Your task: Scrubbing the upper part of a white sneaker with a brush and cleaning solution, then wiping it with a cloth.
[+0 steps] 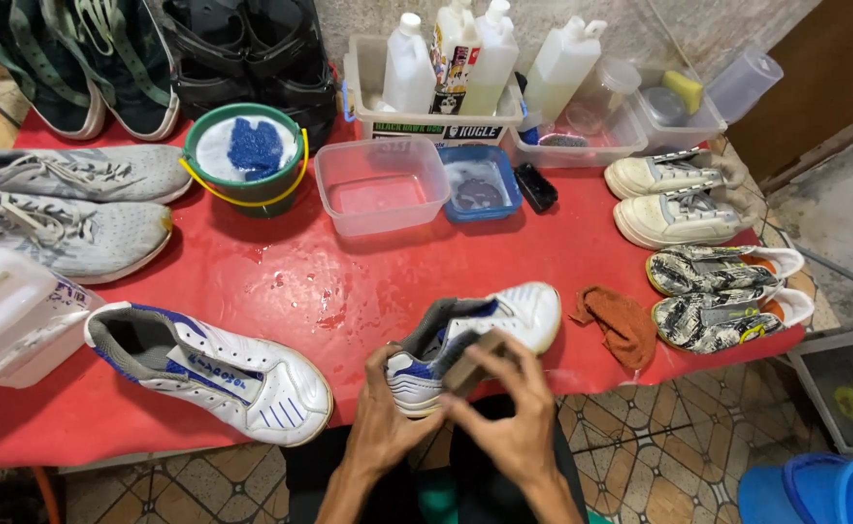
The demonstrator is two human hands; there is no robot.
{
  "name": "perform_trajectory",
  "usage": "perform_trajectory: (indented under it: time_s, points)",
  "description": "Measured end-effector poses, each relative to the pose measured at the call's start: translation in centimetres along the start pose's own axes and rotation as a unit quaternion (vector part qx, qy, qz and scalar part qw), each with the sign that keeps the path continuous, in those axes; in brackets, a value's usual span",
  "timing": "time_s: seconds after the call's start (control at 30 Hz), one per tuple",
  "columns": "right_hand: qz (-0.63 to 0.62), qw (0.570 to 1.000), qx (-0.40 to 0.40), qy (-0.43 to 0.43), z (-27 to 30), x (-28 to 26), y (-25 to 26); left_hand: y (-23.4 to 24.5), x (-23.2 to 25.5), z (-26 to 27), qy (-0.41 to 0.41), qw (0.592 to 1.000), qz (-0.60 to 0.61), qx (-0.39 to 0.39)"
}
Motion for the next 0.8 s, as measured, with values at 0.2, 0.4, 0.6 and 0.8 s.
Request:
perform_trajectory:
  time_s: [0.2,0.4,0.6,0.8]
  points:
    - [0.03,0.996,0.083,0.005,0.9,-0.1,-0.5,-2.4,-0.5,1.1,0.021,0.995,-0.02,0.09]
    - [0.052,0.993,0.1,-0.02,0.8,1.6,-1.0,-1.6,0.0,0.6,-0.008,0.993,-0.071,0.093]
    - [-0.004,0.998,0.053,0.015,2.0,-0.2,-1.0,-1.6,-1.3,0.9,-0.016,0.999,-0.037,0.024]
    - [0.071,0.988,0.137,0.01,1.5,-0.3,-0.5,-3.3,0.1,1.7,0.039,0.996,-0.037,0.074]
Point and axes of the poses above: each hand's wrist, its own z-axis away from the middle knuckle, its own y-axis out of the back of the hand, x = y × z, the point moved 1 cm from there along -z, towards the middle knuckle, and after that the axes turned 4 degrees about x, right-handed, at the moved point
